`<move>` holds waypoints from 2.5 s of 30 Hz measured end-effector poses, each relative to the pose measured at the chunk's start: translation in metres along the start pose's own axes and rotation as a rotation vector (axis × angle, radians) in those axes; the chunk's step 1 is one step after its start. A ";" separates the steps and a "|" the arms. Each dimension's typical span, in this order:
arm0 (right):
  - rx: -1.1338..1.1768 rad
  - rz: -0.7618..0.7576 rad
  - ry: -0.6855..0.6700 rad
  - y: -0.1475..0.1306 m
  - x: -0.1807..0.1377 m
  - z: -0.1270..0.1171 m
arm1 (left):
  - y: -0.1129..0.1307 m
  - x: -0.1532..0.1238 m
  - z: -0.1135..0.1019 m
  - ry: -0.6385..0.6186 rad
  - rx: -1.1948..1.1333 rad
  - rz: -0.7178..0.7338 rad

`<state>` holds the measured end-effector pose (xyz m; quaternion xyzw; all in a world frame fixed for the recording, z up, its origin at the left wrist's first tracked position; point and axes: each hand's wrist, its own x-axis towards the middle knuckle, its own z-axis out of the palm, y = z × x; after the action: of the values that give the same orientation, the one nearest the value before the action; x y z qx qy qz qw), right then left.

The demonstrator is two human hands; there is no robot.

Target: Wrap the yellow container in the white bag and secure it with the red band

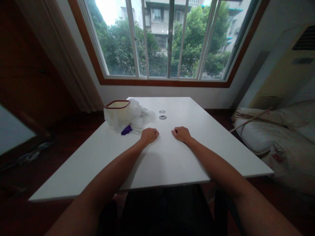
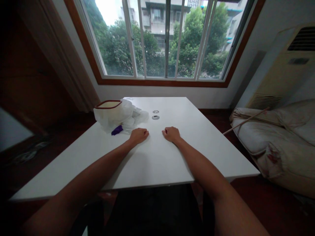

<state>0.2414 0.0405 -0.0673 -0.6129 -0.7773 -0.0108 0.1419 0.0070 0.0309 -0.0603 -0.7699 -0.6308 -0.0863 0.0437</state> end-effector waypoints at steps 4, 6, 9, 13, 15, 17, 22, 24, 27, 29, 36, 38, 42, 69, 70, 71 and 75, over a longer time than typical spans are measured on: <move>-0.005 0.009 0.002 0.000 -0.001 -0.001 | 0.001 0.001 0.000 0.002 0.001 0.004; -0.005 0.003 0.010 -0.001 -0.001 -0.001 | 0.001 0.001 0.000 0.002 -0.001 0.009; -0.004 0.000 0.016 -0.001 -0.001 -0.002 | 0.000 0.001 -0.001 0.004 -0.004 0.006; 0.013 0.001 0.006 -0.001 -0.001 -0.002 | -0.001 0.000 -0.002 0.009 -0.008 0.005; 0.026 0.008 0.000 -0.001 -0.001 -0.003 | 0.000 0.000 -0.002 0.005 -0.010 0.002; 0.047 0.015 0.007 0.000 -0.001 -0.003 | 0.001 -0.001 -0.001 0.000 -0.013 -0.002; 0.240 -0.121 0.035 0.002 -0.004 -0.007 | -0.001 0.000 -0.009 -0.001 -0.042 0.021; 0.339 -0.173 0.083 0.001 -0.006 -0.010 | -0.011 0.003 -0.024 0.090 -0.093 -0.005; 0.444 -0.207 0.166 0.000 -0.007 -0.017 | -0.040 0.010 -0.056 0.415 -0.180 -0.119; 0.485 -0.207 0.185 -0.001 -0.008 -0.022 | -0.066 0.015 -0.078 0.604 -0.169 -0.193; 0.517 -0.204 0.170 -0.001 -0.009 -0.027 | -0.143 0.030 -0.106 0.526 -0.080 -0.406; 0.519 -0.205 0.166 -0.001 -0.009 -0.026 | -0.155 0.035 -0.104 0.466 -0.067 -0.420; 0.515 -0.211 0.163 0.001 -0.008 -0.025 | -0.164 0.043 -0.102 0.394 -0.023 -0.399; 0.772 -0.166 0.401 0.009 -0.002 -0.032 | -0.043 0.025 -0.112 0.843 -0.020 0.404; 0.814 -0.164 0.425 0.009 -0.002 -0.033 | -0.036 0.023 -0.107 0.839 -0.013 0.444; 0.857 -0.152 0.441 0.008 -0.002 -0.035 | -0.028 0.020 -0.102 0.829 -0.005 0.476; 1.031 -0.087 0.426 0.006 -0.002 -0.038 | -0.002 0.008 -0.084 0.764 0.029 0.569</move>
<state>0.2553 0.0326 -0.0323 -0.4156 -0.6608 0.2411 0.5766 -0.0004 0.0246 0.0232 -0.8245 -0.3349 -0.3389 0.3052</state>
